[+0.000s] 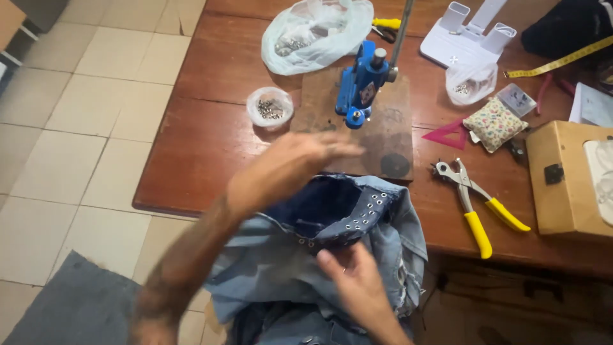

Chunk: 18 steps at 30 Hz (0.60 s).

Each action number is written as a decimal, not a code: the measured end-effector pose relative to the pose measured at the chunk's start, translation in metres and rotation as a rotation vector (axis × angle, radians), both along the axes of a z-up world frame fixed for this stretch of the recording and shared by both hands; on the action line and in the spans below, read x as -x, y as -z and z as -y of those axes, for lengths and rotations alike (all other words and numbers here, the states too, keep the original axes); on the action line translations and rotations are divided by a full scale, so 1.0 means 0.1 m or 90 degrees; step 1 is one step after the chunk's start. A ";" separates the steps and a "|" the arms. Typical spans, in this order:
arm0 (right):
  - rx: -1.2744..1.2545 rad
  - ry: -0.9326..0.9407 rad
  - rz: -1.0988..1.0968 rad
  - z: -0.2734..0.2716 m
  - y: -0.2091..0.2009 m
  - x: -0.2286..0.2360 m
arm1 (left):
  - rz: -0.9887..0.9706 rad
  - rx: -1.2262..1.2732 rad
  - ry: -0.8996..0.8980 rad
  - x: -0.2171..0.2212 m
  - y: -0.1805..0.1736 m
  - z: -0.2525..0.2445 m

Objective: The person uses a blue manual rivet press to attach metal rivets to the hem of a pair of blue jeans. They then use a pair of yellow-handled pliers to crimp and secure the rivets in place.

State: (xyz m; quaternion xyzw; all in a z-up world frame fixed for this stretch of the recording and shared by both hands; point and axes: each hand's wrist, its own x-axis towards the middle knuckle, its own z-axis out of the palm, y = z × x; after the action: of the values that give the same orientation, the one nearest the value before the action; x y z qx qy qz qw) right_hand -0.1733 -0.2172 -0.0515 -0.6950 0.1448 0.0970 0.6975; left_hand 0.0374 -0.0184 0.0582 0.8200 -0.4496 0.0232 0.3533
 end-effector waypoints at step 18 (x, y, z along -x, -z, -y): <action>0.188 -0.181 0.265 -0.70 0.49 0.45 | -0.130 0.038 0.145 -0.36 0.53 0.47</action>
State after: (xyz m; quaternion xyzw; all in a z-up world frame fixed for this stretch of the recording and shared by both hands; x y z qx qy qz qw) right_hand -0.2187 -0.1475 -0.1006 -0.8073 -0.0875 0.0271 0.5829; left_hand 0.0731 -0.0657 0.0055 0.7508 -0.5006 -0.0874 0.4219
